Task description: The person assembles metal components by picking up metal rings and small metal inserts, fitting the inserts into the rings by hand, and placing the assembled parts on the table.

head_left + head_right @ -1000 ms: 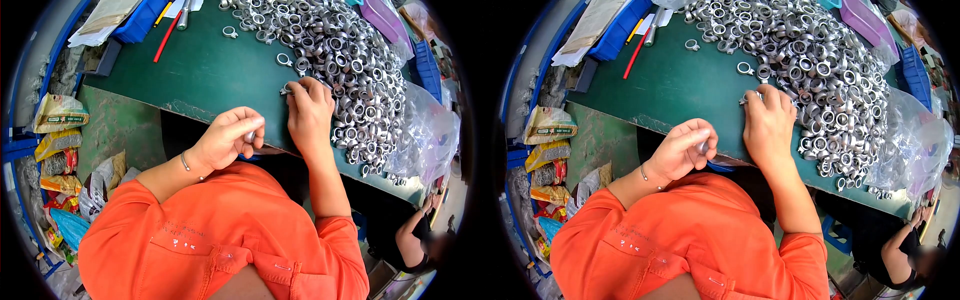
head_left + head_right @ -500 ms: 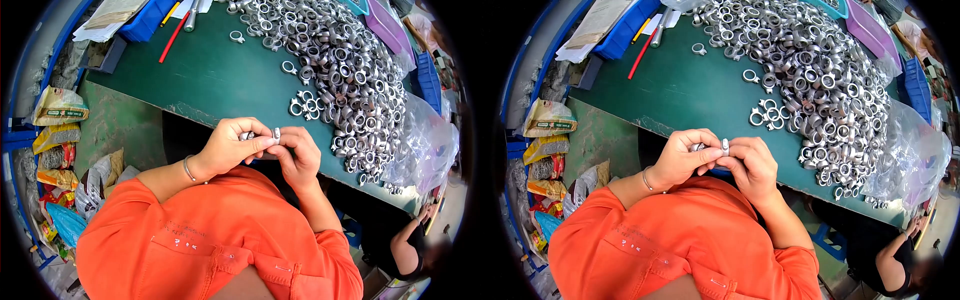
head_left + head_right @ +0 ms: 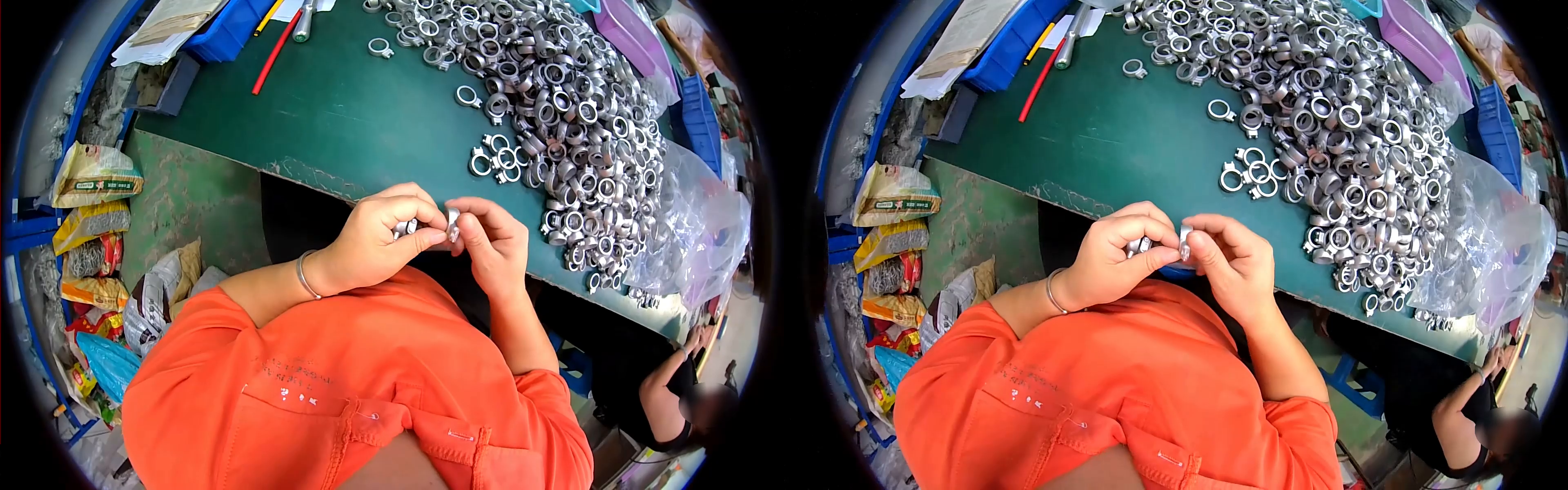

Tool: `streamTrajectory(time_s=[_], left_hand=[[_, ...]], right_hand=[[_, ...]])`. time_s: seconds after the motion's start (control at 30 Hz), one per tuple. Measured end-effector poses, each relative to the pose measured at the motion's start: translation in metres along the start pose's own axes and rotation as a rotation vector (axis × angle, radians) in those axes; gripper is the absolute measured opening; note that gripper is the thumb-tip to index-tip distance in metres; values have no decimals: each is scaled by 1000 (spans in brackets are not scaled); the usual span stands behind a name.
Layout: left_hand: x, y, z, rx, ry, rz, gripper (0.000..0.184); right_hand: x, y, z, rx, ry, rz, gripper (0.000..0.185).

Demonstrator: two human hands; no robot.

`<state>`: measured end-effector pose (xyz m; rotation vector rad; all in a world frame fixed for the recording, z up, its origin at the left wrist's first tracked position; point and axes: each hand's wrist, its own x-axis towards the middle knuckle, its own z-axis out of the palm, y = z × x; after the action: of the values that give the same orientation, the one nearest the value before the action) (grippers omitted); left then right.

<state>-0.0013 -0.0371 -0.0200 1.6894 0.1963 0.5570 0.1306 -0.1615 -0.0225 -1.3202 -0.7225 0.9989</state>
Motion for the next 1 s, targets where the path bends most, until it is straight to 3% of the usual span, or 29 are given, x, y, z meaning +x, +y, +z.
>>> streamTrajectory(time_s=[0.07, 0.1, 0.17, 0.3, 0.47, 0.57, 0.8, 0.93, 1.0], left_hand=[[-1, -2, 2, 31, 87, -8, 8], [-1, 0, 1, 31, 87, -9, 8], [-1, 8, -2, -200, 90, -349, 9], [-3, 7, 0, -219, 59, -283, 10], [-1, 13, 2, -408, 69, -414, 15], [-1, 12, 0, -341, 74, -380, 14], [-2, 10, 0, -275, 85, -341, 10], [0, 1, -2, -92, 111, -187, 11], [10, -12, -8, 8, 158, 20, 13]], right_hand=[[3, 2, 2, 371, -30, -68, 21], [4, 5, 1, 371, -30, -67, 21], [4, 10, -1, 453, -36, -188, 25], [-2, 11, -1, 566, 6, -103, 24], [-1, 13, 1, 357, 70, -223, 22], [-2, 16, 1, 160, 89, -320, 20], [-3, 14, 6, 55, 95, -380, 19], [1, 5, 0, -295, 96, -427, 16], [14, -16, -7, -325, 34, -403, 14]])
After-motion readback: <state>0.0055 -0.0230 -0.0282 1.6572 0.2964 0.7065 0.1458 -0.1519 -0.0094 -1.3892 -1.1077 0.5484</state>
